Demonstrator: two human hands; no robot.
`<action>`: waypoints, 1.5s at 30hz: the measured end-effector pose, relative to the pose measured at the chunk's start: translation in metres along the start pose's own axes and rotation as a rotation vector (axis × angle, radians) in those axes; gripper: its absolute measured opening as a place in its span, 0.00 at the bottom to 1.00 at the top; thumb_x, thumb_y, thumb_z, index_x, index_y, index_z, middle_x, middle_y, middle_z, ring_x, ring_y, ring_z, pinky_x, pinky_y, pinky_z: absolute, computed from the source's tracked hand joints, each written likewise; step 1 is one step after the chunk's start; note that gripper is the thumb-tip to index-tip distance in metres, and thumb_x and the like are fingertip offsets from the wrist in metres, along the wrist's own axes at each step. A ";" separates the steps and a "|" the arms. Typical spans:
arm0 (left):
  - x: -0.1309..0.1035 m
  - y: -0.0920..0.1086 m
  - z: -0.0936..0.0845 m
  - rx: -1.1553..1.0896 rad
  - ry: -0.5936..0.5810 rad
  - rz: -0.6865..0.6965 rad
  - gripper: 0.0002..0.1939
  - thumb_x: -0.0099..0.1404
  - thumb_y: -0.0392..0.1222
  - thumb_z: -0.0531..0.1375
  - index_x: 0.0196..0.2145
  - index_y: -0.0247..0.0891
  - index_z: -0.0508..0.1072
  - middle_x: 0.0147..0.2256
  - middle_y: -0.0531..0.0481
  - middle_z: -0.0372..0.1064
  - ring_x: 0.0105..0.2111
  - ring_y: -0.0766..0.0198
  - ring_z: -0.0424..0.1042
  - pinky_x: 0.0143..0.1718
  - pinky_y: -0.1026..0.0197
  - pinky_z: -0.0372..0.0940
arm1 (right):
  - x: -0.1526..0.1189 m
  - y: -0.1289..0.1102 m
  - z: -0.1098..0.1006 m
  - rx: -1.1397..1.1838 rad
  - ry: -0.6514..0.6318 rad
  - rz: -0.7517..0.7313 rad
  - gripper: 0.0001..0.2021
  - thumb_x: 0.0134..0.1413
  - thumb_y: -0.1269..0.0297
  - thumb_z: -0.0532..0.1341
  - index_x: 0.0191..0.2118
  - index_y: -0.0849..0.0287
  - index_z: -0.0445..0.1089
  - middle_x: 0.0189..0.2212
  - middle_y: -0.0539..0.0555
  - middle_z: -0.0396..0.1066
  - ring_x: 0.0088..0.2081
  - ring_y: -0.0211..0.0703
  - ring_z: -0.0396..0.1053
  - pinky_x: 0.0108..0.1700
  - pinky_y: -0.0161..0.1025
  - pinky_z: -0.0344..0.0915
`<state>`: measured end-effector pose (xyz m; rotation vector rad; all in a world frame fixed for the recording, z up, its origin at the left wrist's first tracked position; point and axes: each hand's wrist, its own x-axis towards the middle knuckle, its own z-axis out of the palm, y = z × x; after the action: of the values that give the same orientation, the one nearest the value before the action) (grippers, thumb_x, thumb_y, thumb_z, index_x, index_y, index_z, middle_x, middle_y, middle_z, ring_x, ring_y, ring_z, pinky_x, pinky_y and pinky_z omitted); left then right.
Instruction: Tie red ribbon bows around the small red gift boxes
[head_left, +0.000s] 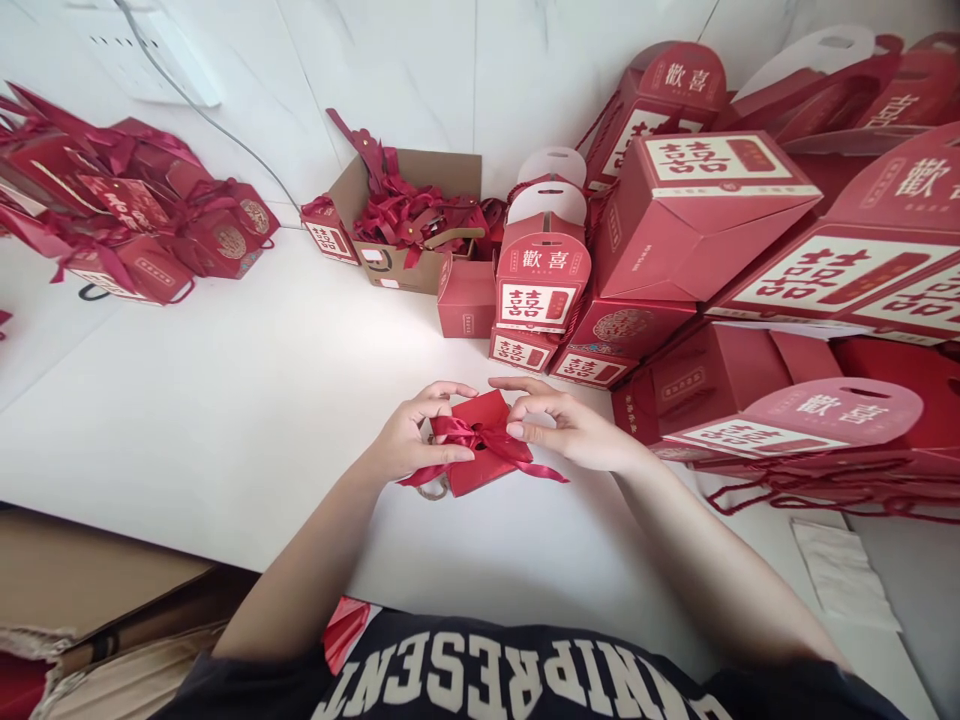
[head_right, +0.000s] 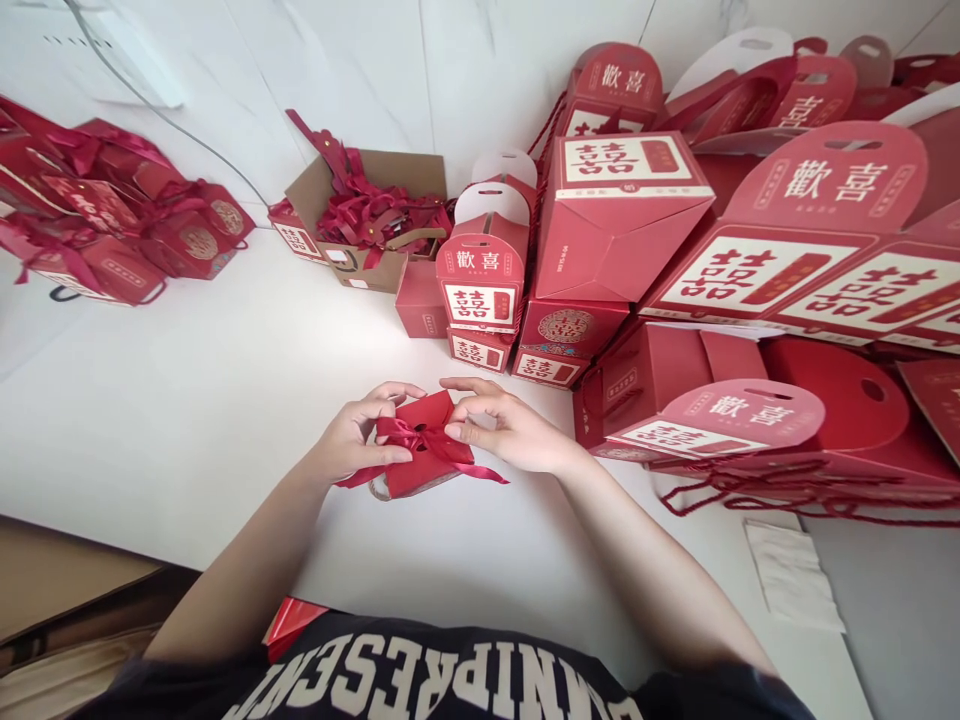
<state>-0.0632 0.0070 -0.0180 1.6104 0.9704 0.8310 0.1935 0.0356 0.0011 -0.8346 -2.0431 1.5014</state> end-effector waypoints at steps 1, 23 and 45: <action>0.000 0.000 0.000 0.010 -0.003 0.000 0.13 0.53 0.42 0.71 0.25 0.35 0.71 0.55 0.40 0.63 0.57 0.49 0.64 0.54 0.50 0.65 | 0.000 0.001 -0.001 0.022 -0.014 0.004 0.12 0.63 0.56 0.60 0.33 0.57 0.72 0.62 0.57 0.59 0.66 0.49 0.53 0.66 0.49 0.49; 0.004 -0.008 -0.001 -0.184 -0.057 -0.015 0.09 0.52 0.38 0.71 0.32 0.36 0.79 0.55 0.39 0.63 0.58 0.49 0.65 0.59 0.46 0.61 | 0.002 0.011 -0.003 0.159 -0.093 -0.027 0.15 0.66 0.57 0.56 0.30 0.59 0.70 0.59 0.56 0.60 0.64 0.46 0.55 0.65 0.43 0.50; 0.001 -0.003 0.009 -0.019 0.158 0.021 0.20 0.67 0.49 0.58 0.21 0.36 0.71 0.48 0.43 0.70 0.47 0.55 0.71 0.50 0.52 0.66 | -0.016 -0.035 0.029 -0.748 0.177 -0.105 0.15 0.68 0.57 0.51 0.33 0.58 0.68 0.32 0.57 0.68 0.35 0.46 0.63 0.41 0.43 0.58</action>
<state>-0.0554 0.0040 -0.0230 1.5589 1.0539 0.9908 0.1783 -0.0033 0.0258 -1.0515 -2.4726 0.5500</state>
